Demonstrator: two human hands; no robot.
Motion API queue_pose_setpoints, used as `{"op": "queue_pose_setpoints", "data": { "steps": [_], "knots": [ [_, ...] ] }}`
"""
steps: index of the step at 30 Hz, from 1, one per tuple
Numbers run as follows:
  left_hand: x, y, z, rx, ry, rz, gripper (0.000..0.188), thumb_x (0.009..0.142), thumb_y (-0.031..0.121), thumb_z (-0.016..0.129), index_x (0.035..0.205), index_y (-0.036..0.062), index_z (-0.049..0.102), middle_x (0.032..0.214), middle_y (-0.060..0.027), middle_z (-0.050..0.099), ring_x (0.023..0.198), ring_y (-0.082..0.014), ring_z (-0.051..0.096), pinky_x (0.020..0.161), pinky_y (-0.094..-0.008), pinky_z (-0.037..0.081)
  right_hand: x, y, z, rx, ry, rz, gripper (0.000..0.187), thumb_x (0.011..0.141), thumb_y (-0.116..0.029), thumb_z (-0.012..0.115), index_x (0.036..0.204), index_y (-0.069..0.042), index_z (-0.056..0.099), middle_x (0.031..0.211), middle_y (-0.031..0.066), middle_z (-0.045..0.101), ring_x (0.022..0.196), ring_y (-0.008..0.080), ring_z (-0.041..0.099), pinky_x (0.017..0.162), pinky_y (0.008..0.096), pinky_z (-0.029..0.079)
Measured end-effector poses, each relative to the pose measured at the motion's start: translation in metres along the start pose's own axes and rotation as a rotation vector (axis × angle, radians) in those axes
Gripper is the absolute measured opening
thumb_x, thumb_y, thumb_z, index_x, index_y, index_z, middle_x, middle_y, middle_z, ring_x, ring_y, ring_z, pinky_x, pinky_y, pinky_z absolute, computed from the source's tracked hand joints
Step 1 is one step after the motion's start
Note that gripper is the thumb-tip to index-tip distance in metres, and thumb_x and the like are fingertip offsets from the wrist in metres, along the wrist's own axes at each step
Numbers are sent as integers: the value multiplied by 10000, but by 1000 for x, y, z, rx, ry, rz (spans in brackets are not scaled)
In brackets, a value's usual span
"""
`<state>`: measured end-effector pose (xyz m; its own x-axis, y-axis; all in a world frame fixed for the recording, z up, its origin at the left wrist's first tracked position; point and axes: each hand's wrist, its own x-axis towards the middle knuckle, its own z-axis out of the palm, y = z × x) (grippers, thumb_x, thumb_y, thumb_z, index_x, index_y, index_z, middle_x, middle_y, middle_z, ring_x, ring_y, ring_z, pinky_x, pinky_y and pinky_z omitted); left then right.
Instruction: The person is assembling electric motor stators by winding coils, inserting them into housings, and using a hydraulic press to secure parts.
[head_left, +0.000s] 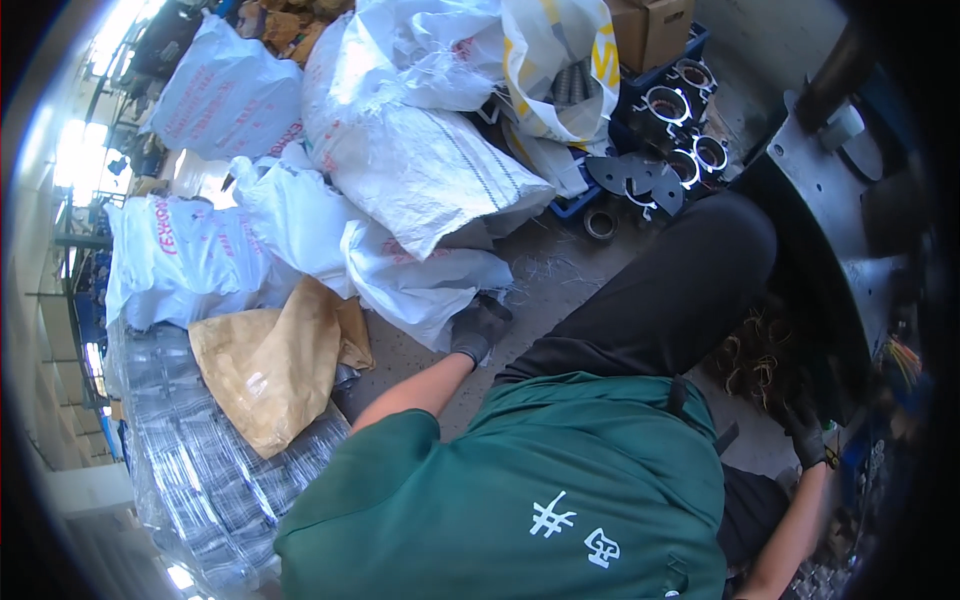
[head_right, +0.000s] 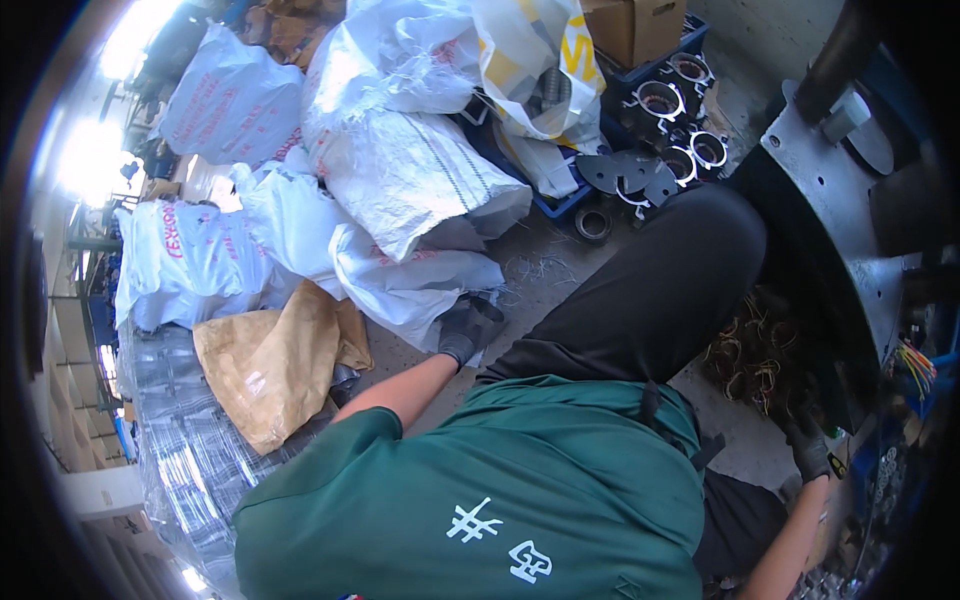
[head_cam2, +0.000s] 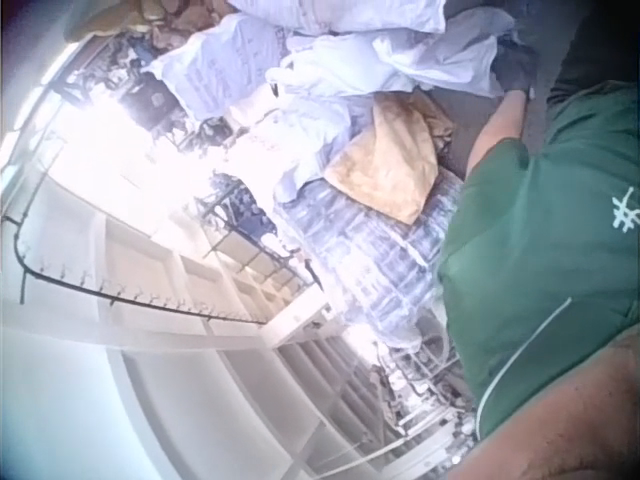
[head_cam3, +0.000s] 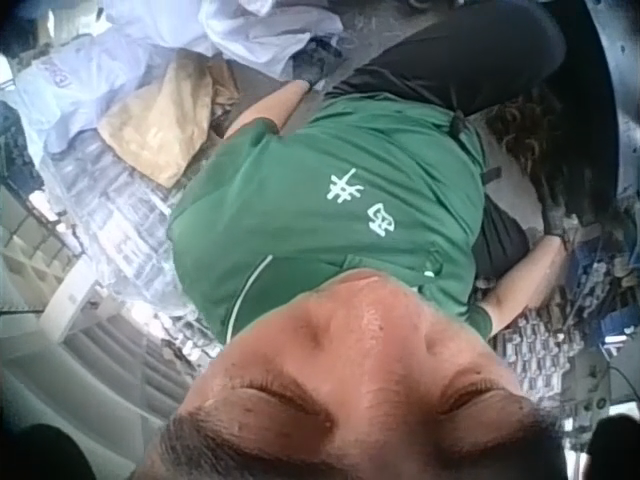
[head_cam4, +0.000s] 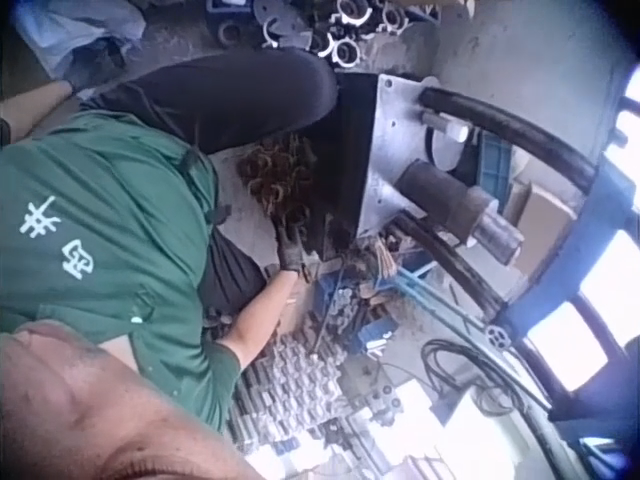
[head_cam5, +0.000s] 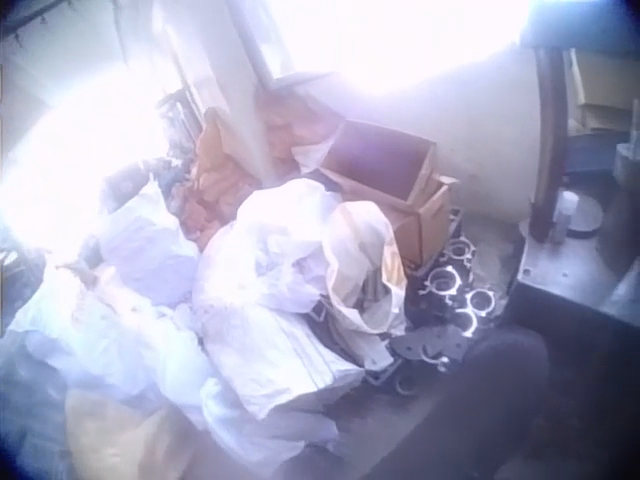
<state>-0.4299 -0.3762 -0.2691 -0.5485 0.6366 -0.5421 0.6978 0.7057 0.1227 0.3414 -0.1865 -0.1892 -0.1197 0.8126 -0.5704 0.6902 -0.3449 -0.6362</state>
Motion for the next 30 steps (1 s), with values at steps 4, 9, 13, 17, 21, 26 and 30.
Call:
{"op": "queue_pose_setpoints", "data": {
  "steps": [4,9,13,17,21,26,30],
  "knots": [
    [36,-54,68,-771,-43,-408,408,875,39,687,1276,105,659,1346,-136,662,1181,-353,643,971,-459,542,-6,-4,-3,-27,-27,50,452,985,-195,695,1398,-22,634,978,51,706,729,119,607,651,287,507],
    [70,-98,118,-1518,-26,-557,491,865,53,714,1344,128,635,1352,-126,650,1181,-351,641,993,-452,540,-7,-3,2,-44,15,93,425,989,-218,694,1363,-23,650,999,61,707,710,131,611,642,293,513],
    [77,-105,161,-1690,75,-548,559,858,63,736,1397,147,616,1357,-118,640,1181,-349,639,1010,-446,537,-9,-1,1,-5,28,143,406,990,-223,691,1338,-16,657,991,67,706,702,144,619,636,303,520],
    [69,-94,183,-1642,179,-414,583,867,11,713,1420,146,593,1390,-106,632,1205,-312,623,998,-464,528,-8,-16,6,-34,15,210,408,984,-213,692,1341,-20,649,985,65,692,703,146,623,638,306,527],
    [79,-77,166,-1737,172,-610,507,934,12,643,1420,139,583,1451,-117,613,1245,-290,610,1008,-479,513,-13,-11,4,-16,17,258,436,975,-202,693,1370,-30,625,988,67,684,718,149,630,630,310,535],
    [88,-132,138,-1266,-111,-487,490,954,179,635,1428,70,568,1373,-187,655,1208,-344,643,1007,-452,523,-1,-7,7,12,-10,248,460,975,-190,685,1400,-36,598,1007,71,674,740,150,633,616,308,542],
    [61,-158,129,-642,-29,-293,533,967,278,631,1432,29,559,1327,-228,681,1186,-376,662,1007,-436,529,10,-1,11,20,-17,237,483,970,-162,683,1427,-44,578,1039,76,670,763,152,634,611,303,541]
  ]
}}
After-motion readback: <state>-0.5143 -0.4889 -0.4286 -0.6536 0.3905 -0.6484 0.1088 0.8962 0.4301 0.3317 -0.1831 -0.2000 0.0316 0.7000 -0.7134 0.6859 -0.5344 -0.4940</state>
